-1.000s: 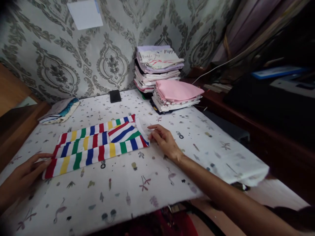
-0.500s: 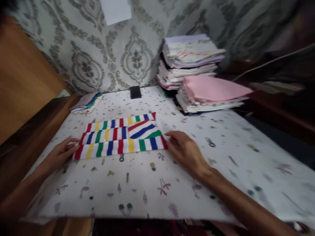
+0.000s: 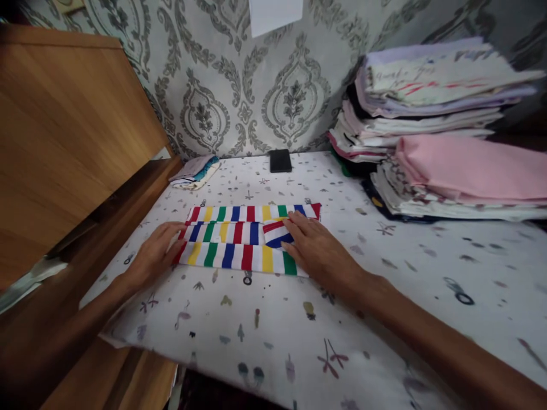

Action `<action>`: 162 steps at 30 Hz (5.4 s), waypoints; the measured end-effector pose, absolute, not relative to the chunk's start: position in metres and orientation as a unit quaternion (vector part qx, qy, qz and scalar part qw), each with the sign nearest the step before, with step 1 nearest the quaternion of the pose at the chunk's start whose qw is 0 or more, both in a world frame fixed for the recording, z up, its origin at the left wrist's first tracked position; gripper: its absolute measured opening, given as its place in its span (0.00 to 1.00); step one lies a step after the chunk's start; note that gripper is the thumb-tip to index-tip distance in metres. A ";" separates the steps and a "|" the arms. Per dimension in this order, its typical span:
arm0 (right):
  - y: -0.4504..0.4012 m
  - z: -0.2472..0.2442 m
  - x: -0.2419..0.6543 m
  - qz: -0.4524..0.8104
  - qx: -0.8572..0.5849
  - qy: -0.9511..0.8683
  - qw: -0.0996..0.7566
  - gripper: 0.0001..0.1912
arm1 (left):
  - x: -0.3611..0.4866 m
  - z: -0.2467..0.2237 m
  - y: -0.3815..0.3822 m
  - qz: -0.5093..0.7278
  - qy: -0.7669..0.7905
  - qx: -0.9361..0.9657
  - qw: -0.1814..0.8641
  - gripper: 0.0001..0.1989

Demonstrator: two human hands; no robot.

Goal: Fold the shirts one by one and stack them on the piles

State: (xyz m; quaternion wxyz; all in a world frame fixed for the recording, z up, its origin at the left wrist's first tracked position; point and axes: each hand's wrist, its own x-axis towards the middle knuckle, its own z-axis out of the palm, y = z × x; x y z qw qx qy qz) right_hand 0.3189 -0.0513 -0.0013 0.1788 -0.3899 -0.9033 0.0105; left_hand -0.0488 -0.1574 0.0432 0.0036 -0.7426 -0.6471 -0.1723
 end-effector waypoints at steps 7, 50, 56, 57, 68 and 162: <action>-0.044 -0.028 0.315 -0.022 -0.386 -0.911 0.143 0.32 | -0.032 0.018 -0.162 0.008 -0.509 -0.859 -0.064 0.36; -0.119 0.023 0.385 0.116 -0.668 -0.710 0.188 0.24 | 0.095 0.063 0.041 -0.144 -0.442 -0.855 -0.230 0.15; -0.122 0.018 0.380 0.086 -0.669 -0.712 0.193 0.21 | 0.187 0.049 0.073 -0.035 -0.396 -0.895 -0.203 0.23; -0.121 0.018 0.380 0.081 -0.669 -0.712 0.200 0.20 | 0.195 0.047 0.075 -0.022 -0.384 -0.902 -0.198 0.26; -0.117 0.037 0.364 0.273 -0.661 -0.632 0.299 0.08 | 0.183 0.053 0.081 -0.080 -0.355 -0.923 -0.128 0.14; -0.103 0.037 0.260 0.416 -0.566 -0.668 0.245 0.14 | 0.061 0.036 0.059 -0.069 -0.425 -0.861 -0.270 0.17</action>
